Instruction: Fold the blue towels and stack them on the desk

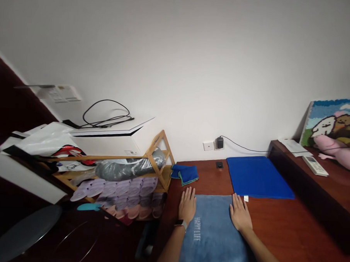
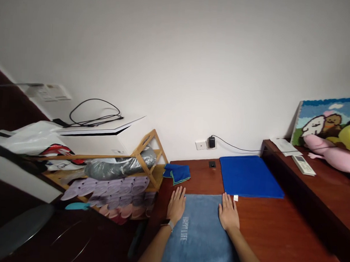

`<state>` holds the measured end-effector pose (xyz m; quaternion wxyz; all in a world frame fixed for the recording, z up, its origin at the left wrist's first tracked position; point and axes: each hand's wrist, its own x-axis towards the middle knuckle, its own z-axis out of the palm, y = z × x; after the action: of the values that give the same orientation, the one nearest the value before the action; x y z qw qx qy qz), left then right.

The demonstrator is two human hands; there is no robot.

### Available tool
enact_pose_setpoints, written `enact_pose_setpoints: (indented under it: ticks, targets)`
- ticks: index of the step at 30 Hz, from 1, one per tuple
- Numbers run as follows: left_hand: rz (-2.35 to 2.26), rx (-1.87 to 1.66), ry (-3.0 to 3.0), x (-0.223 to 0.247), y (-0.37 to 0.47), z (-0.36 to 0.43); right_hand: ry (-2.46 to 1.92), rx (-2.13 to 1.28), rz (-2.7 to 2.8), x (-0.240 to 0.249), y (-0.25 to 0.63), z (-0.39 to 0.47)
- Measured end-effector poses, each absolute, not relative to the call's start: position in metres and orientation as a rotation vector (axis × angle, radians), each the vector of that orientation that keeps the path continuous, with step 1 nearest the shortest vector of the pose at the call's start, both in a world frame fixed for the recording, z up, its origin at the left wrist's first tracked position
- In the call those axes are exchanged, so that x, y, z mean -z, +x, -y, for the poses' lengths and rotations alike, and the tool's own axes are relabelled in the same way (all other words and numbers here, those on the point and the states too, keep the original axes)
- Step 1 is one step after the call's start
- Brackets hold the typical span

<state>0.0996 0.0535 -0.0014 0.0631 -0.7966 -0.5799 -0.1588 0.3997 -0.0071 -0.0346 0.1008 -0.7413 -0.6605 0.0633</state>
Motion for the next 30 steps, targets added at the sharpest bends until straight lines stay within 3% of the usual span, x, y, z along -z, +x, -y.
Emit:
enact_pose_setpoints:
  ticks: [4, 8, 18, 30]
  targets:
    - [1.375, 0.665, -2.635, 0.003, 0.192, -0.017, -2.190, -0.187, 1.958, 0.035, 0.402, 0.008]
    - [1.382, 0.596, -2.731, 0.013, 0.252, 0.005, -2.155, -0.152, 1.995, 0.038, 0.406, 0.009]
    - [1.878, 0.262, -2.501, 0.003, 0.083, -0.048, -2.144, -0.141, 1.910, 0.048, 0.405, 0.006]
    - [1.921, 0.268, -2.390, 0.021, 0.055, -0.015, -1.944, -0.191, 2.102, 0.035, 0.390, 0.009]
